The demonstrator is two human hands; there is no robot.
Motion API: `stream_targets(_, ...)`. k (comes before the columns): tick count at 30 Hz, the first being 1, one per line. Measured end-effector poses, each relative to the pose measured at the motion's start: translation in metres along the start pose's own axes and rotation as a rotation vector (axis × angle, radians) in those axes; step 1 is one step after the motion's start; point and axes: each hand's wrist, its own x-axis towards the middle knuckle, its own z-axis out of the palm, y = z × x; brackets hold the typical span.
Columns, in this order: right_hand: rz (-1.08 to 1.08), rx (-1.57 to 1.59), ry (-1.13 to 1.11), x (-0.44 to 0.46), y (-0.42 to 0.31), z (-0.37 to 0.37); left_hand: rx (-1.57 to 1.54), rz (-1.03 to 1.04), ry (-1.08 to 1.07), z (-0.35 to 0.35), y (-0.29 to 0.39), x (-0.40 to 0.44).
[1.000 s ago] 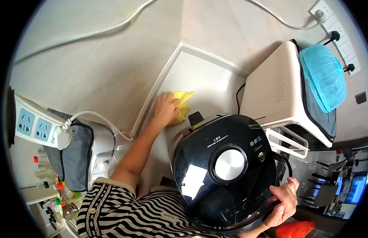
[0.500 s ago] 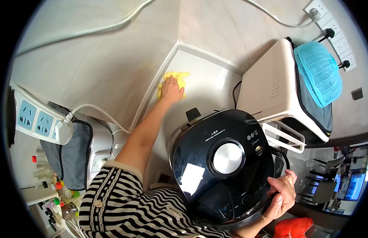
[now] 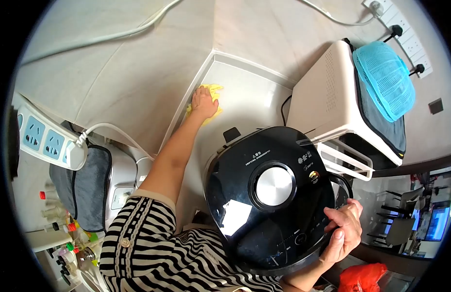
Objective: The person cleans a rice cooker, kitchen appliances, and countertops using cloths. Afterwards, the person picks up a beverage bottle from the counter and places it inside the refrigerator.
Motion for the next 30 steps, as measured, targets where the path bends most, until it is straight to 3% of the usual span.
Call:
stream_targets(3,-0.003,0.009,0.007,0.000,0.000,0.000,-0.007,-0.003,-0.094,-0.018,0.003,-0.023)
stream_targets(6,0.003,0.007,0.018,0.001,-0.001,0.001,-0.003,-0.091,0.036,-0.007,0.008,-0.052)
stream_targets(7,0.003,0.015,0.020,0.001,-0.001,0.002,-0.050,-0.092,-0.009,-0.011,0.007,-0.054)
stream_targets(17,-0.030,0.040,-0.051,-0.002,0.006,-0.004,-0.062,-0.002,0.055,0.003,-0.002,0.001)
stream_targets(22,-0.014,0.027,-0.047,-0.001,0.003,-0.003,-0.260,0.017,-0.020,-0.014,0.009,-0.065)
stream_targets(25,-0.014,0.031,-0.058,-0.001,0.004,-0.004,-0.257,0.100,0.104,-0.015,0.016,-0.105)
stream_targets(30,-0.035,0.031,-0.089,-0.001,0.009,-0.009,-0.227,0.073,0.053,-0.002,0.010,-0.041)
